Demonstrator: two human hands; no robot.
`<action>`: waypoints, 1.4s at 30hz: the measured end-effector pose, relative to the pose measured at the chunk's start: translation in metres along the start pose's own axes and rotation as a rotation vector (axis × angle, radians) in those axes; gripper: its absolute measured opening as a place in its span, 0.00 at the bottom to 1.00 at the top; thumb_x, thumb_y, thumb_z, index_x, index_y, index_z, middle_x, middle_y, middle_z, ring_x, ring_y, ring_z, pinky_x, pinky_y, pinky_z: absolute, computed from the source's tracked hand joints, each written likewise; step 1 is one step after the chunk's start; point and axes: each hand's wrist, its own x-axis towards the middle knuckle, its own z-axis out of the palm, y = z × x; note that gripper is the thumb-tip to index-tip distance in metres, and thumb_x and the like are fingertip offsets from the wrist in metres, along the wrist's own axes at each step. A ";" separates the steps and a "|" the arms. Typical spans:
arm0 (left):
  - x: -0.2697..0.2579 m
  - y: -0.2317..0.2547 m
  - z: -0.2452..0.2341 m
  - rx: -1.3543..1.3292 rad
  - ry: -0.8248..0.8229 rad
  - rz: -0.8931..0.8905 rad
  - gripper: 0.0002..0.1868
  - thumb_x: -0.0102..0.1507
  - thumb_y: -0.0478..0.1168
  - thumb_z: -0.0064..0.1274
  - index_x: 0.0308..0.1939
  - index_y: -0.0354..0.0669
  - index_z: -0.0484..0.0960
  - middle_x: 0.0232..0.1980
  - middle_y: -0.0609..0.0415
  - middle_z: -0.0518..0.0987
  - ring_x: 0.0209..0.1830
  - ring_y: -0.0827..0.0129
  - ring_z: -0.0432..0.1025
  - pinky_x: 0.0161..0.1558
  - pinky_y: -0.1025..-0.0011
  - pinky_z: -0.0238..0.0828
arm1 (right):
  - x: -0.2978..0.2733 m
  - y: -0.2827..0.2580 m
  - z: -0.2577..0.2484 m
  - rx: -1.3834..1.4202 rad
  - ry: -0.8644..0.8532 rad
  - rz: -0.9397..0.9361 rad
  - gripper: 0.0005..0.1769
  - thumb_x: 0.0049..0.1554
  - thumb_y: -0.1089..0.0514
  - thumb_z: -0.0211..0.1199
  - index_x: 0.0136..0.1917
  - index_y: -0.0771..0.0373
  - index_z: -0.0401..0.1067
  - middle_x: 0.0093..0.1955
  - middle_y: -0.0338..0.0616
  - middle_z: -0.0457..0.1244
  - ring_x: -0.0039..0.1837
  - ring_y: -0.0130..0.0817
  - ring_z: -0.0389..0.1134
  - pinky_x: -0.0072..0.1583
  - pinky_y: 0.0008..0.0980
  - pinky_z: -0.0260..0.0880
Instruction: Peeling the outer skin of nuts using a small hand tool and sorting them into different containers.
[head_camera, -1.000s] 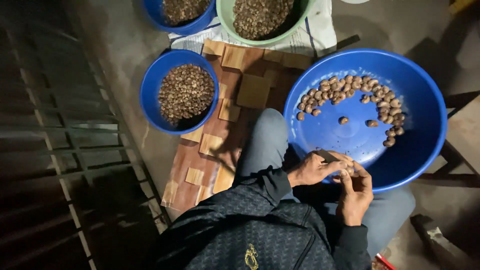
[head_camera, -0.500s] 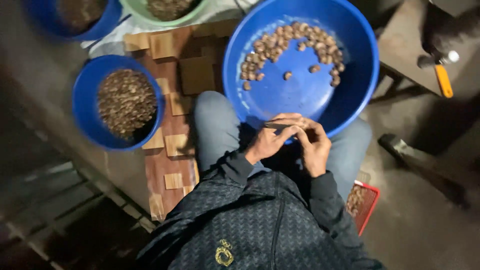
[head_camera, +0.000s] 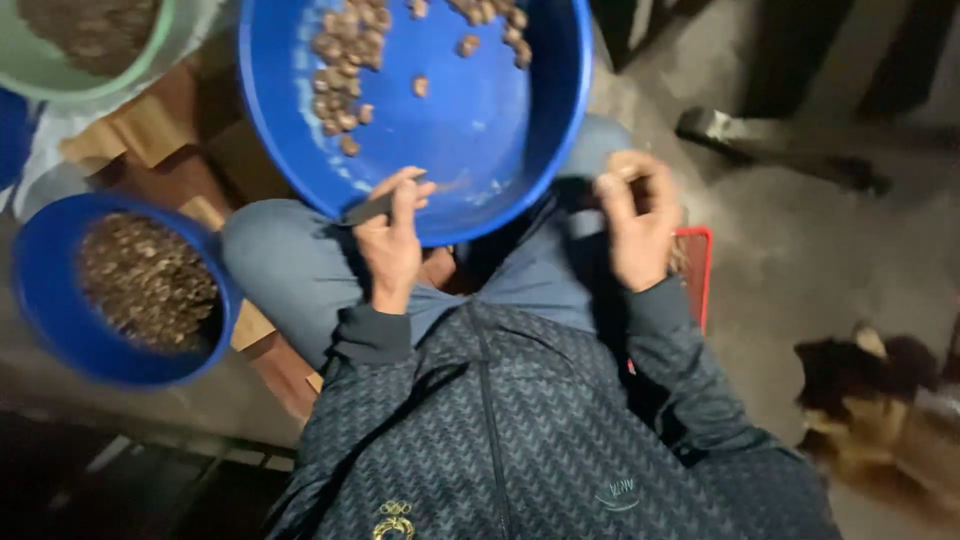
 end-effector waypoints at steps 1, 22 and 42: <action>-0.002 -0.003 0.002 -0.003 -0.016 -0.008 0.10 0.72 0.35 0.50 0.47 0.35 0.86 0.40 0.38 0.86 0.40 0.58 0.83 0.43 0.68 0.82 | -0.001 0.030 -0.027 -0.008 0.013 0.009 0.09 0.64 0.65 0.69 0.52 0.61 0.69 0.52 0.48 0.67 0.54 0.34 0.66 0.56 0.39 0.73; -0.006 0.019 0.030 0.119 -0.129 -0.070 0.18 0.77 0.44 0.44 0.56 0.30 0.81 0.55 0.36 0.83 0.48 0.48 0.82 0.45 0.61 0.83 | -0.107 0.351 -0.175 -0.599 0.126 0.947 0.38 0.60 0.34 0.65 0.76 0.49 0.62 0.73 0.50 0.60 0.75 0.45 0.60 0.74 0.50 0.57; -0.003 0.030 0.045 0.611 -0.309 0.757 0.17 0.71 0.34 0.51 0.64 0.37 0.78 0.72 0.39 0.72 0.70 0.44 0.69 0.72 0.47 0.60 | -0.031 -0.011 0.031 0.490 -0.670 0.407 0.11 0.64 0.64 0.59 0.57 0.74 0.70 0.38 0.53 0.66 0.34 0.41 0.73 0.32 0.41 0.79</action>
